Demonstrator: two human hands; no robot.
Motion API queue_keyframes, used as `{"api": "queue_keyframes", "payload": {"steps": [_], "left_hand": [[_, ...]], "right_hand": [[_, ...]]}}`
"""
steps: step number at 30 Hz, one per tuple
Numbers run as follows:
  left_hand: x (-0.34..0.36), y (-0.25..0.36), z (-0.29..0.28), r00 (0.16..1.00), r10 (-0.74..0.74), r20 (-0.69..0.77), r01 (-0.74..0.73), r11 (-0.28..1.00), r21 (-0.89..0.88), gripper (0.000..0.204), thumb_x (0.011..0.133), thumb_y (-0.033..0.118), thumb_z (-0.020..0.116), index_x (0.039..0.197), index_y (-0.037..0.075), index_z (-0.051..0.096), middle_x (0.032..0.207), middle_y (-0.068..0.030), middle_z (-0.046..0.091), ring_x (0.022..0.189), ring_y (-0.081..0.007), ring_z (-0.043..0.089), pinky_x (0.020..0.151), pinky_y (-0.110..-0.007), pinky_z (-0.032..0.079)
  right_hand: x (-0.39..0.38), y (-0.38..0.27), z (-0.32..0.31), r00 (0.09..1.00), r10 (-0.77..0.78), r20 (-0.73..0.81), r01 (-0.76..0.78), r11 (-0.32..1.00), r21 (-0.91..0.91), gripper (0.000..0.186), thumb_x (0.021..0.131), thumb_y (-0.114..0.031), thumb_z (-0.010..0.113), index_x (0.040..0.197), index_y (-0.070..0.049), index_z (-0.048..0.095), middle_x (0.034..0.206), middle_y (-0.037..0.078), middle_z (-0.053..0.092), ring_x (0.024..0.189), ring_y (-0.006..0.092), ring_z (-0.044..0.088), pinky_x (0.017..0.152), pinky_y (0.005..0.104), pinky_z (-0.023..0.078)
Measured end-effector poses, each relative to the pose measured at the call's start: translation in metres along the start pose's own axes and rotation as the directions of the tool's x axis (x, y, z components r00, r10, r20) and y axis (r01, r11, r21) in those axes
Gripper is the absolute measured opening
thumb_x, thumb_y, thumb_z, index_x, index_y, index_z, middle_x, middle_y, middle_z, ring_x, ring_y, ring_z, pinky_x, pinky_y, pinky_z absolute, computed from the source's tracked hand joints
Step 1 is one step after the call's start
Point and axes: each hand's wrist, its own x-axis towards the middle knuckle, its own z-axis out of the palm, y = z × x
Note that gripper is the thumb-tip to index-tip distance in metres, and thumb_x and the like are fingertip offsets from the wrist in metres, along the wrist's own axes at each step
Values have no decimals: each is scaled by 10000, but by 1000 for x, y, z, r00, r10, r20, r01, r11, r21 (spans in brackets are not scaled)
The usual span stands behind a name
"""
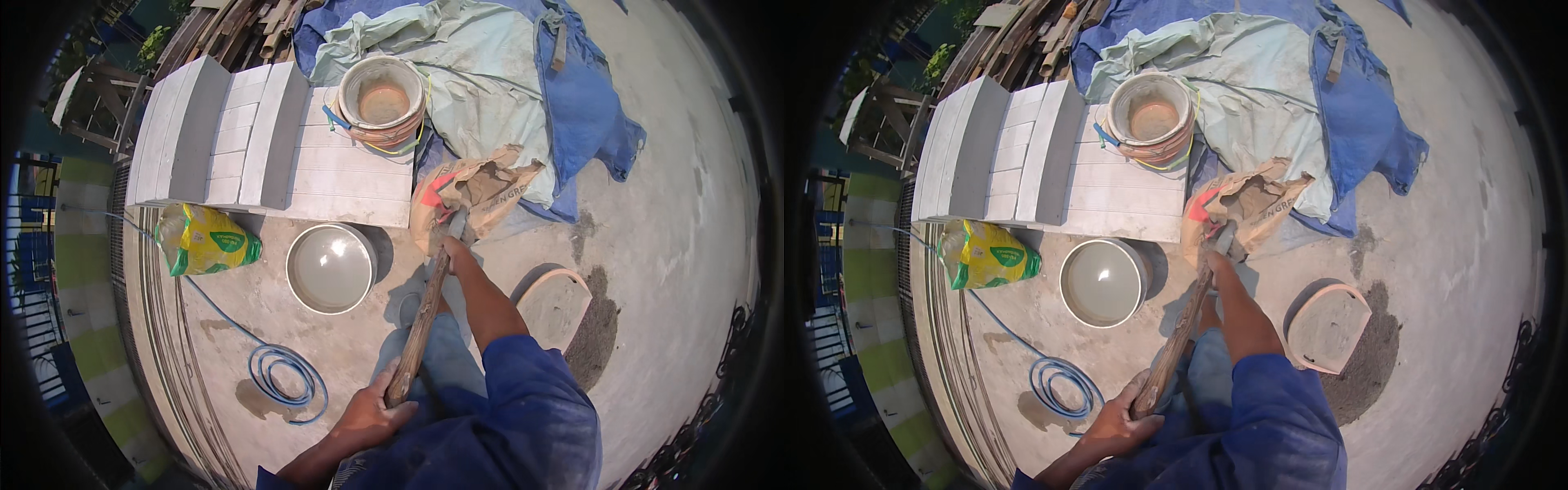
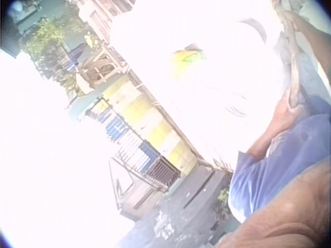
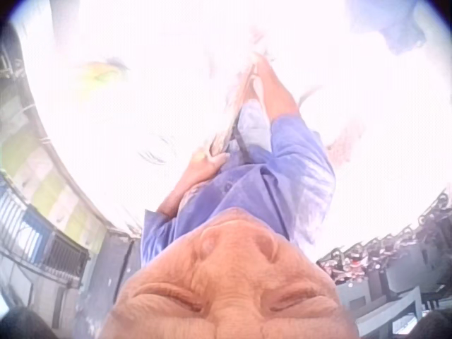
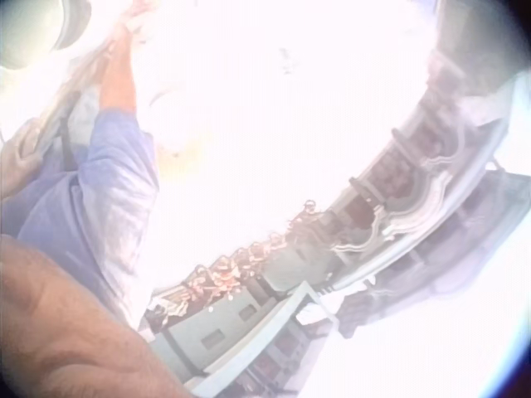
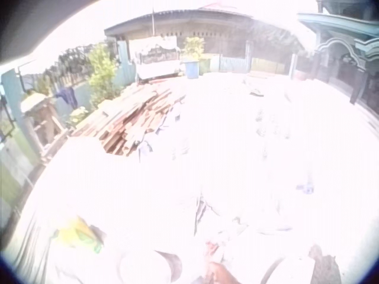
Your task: The person scoops cement from a bag into a basin, then uses a hoe to mix the cement with sand and water on the floor. The person repeatedly adds cement and mixes the materials until a consistent mixture is formed.
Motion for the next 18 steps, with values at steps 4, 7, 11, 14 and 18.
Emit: {"api": "queue_keyframes", "payload": {"steps": [4, 7, 11, 14, 18], "left_hand": [[1, 61, -23, 973, 221, 66, -215, 973, -87, 642, 840, 189, 734, 1409, 66, 465, 1111, -220, 671, 1011, -260, 669, 893, -324, 497], [6, 87, -27, 883, 461, 92, -458, 887, -57, 554, 845, 191, 736, 1342, 57, 531, 1054, -172, 679, 920, -190, 648, 845, -298, 499], [6, 121, -39, 917, 388, 90, -376, 918, -130, 453, 841, 149, 744, 1255, 47, 590, 1003, -73, 654, 912, -106, 583, 837, -264, 473], [5, 150, -40, 916, 384, 116, -366, 919, -148, 399, 839, 92, 742, 1213, 38, 612, 1052, -9, 615, 997, -90, 539, 893, -258, 436], [0, 181, -36, 911, 398, 111, -388, 916, -105, 390, 830, 95, 749, 1195, 35, 622, 1057, -16, 616, 977, -93, 552, 872, -256, 445]], "right_hand": [[-42, -40, -11, 985, -66, 158, 49, 992, 114, 112, 843, -193, 582, 832, -95, 528, 660, 66, 512, 596, 234, 555, 538, 422, 498], [-32, -53, -39, 968, -158, 195, 102, 958, 269, 93, 833, -178, 582, 830, -101, 531, 668, 67, 521, 587, 231, 552, 542, 429, 493], [-56, -62, -15, 990, -128, 55, 100, 928, 358, 100, 807, -165, 607, 817, -103, 530, 655, 67, 523, 548, 230, 544, 531, 417, 488], [-67, -71, -19, 974, -218, 69, 163, 874, 458, 116, 780, -143, 628, 811, -98, 526, 655, 66, 525, 537, 238, 538, 527, 411, 489], [-88, -87, -25, 975, -194, 112, 112, 854, 507, 158, 742, -115, 653, 828, -89, 522, 699, 76, 531, 572, 253, 537, 537, 410, 496]]}}
